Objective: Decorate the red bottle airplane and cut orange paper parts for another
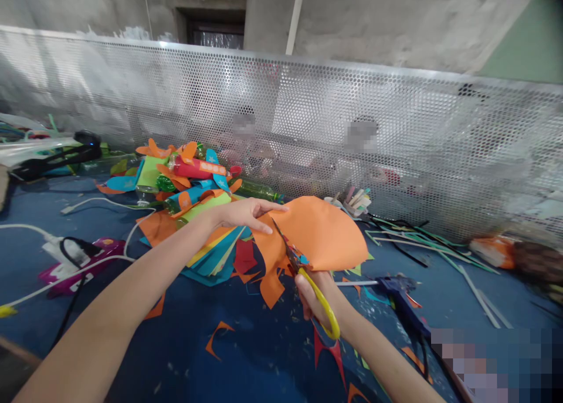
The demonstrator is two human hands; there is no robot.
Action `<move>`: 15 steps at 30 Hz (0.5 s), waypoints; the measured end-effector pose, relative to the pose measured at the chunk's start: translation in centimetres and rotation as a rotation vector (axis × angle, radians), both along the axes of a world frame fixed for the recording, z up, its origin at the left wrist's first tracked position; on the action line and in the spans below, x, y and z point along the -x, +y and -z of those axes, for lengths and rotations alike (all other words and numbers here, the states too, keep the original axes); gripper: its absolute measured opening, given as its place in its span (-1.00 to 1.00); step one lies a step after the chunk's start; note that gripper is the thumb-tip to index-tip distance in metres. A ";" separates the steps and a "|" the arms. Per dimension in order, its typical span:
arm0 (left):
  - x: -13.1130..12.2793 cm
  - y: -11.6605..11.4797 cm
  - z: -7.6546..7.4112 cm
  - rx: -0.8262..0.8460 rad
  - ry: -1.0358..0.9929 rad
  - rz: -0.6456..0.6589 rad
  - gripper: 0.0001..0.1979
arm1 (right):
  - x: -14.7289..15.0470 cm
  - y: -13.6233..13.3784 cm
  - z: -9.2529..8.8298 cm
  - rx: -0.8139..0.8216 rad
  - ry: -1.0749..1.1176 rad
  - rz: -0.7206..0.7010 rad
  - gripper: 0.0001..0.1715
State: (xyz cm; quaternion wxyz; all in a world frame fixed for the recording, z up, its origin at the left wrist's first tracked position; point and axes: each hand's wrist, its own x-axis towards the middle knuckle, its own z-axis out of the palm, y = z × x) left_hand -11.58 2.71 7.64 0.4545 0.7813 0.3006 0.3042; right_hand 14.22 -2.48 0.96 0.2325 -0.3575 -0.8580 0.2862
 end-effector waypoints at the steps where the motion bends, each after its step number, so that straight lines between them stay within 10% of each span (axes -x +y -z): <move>1: 0.0 0.0 0.0 0.006 0.004 0.000 -0.37 | 0.0 -0.1 -0.1 0.059 -0.026 -0.010 -0.35; 15: -0.1 -0.4 -0.2 0.095 0.034 0.088 -0.33 | 0.0 -0.7 -1.4 -0.008 -0.022 -0.104 -0.30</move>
